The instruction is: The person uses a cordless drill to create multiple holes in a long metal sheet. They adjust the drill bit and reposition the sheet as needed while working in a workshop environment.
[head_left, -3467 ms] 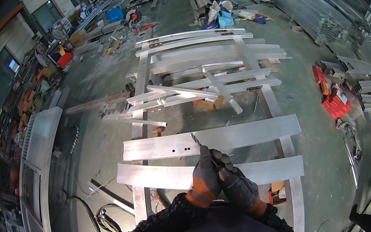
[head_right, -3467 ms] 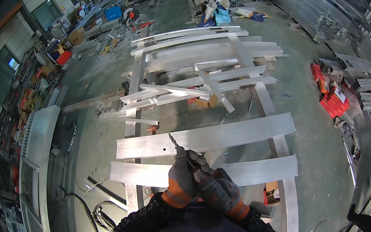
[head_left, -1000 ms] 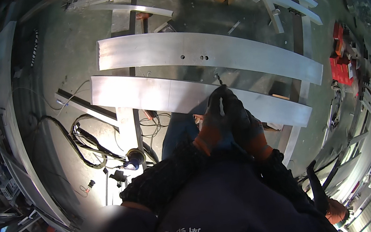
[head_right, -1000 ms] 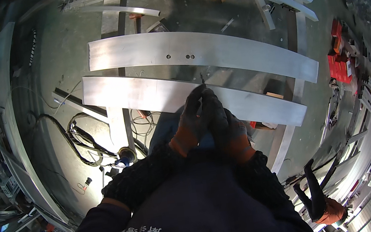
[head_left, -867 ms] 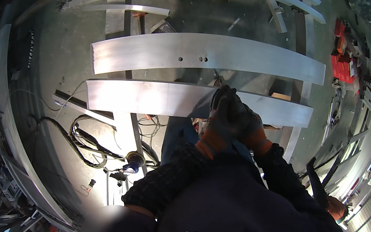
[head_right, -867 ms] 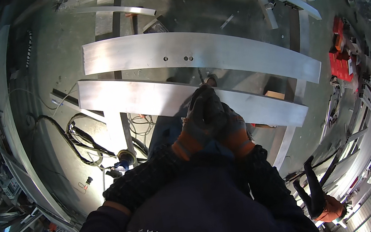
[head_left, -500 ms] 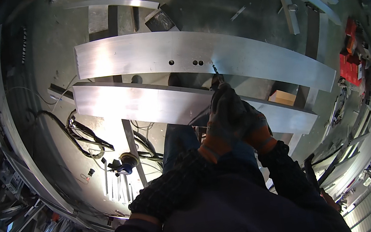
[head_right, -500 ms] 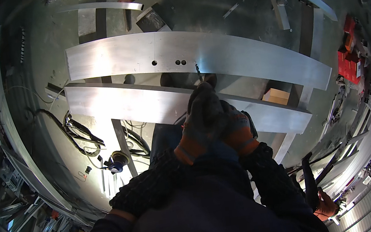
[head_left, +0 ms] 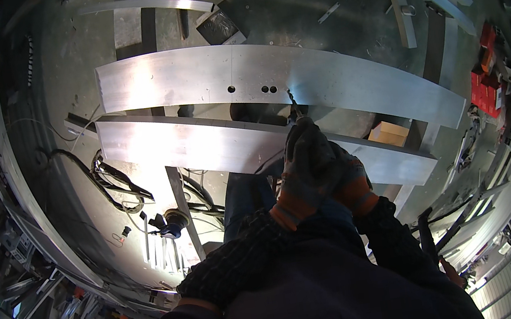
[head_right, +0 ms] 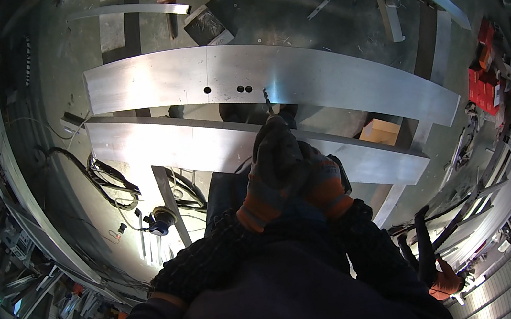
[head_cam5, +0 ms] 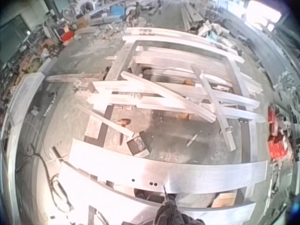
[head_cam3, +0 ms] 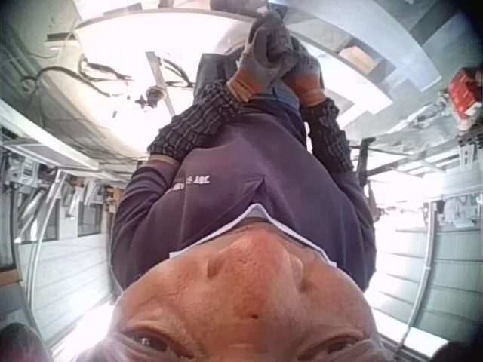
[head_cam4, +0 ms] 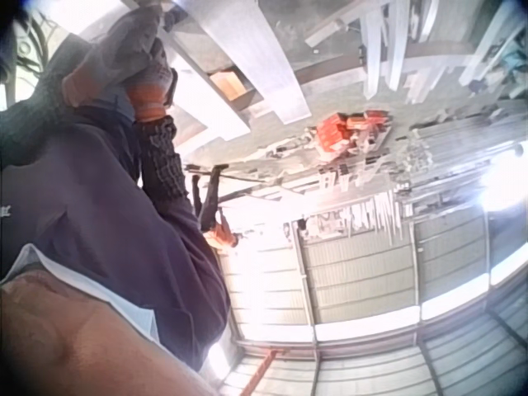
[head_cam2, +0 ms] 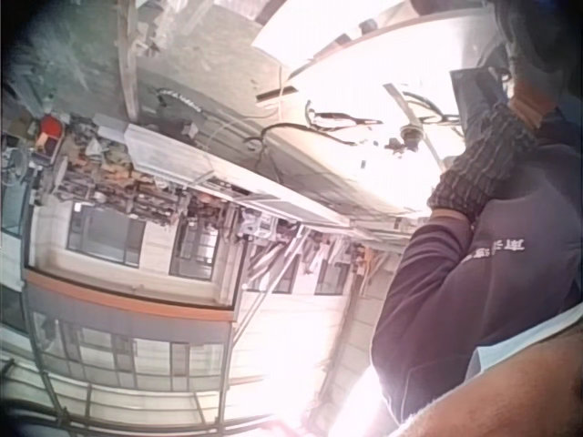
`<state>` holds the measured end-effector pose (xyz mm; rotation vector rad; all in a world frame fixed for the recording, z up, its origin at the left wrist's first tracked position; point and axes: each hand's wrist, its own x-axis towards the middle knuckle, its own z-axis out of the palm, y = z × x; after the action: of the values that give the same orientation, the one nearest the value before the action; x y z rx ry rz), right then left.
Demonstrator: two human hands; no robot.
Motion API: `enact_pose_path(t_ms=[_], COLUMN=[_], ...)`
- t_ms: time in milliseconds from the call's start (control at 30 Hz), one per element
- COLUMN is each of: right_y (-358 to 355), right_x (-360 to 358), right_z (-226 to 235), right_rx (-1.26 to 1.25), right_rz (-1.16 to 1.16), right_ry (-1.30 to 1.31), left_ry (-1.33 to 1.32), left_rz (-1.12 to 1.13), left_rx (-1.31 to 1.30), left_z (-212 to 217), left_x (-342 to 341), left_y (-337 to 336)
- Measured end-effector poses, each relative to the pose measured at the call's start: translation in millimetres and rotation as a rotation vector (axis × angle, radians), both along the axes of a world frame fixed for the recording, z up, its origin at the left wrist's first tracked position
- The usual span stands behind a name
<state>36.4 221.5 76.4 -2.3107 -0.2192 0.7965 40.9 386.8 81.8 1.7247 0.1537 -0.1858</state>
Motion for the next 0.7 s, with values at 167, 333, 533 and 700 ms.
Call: enact_pose_path(t_ms=[167, 333, 533, 700], right_y=[16.4, 36.4, 59.4, 70.7], right_x=[9.9, 33.3, 56.6, 75.7], right_z=[14.1, 37.5, 39.9, 48.2], right_rx=[-0.057, -0.079, -0.233, -0.298], right_rz=[-0.004, -0.027, 0.119, 0.121], right_ry=[-0.037, 0.039, 0.194, 0.308], left_ry=[0.023, 0.051, -0.053, 0.025], left_rz=[-0.014, -0.03, -0.011, 0.055], left_rx=[-0.001, -0.003, -0.104, -0.288], left_z=[6.4, 15.3, -7.9, -1.8], left_x=[18.0, 41.8, 57.3, 66.9], left_y=[8.7, 21.7, 49.1, 54.4])
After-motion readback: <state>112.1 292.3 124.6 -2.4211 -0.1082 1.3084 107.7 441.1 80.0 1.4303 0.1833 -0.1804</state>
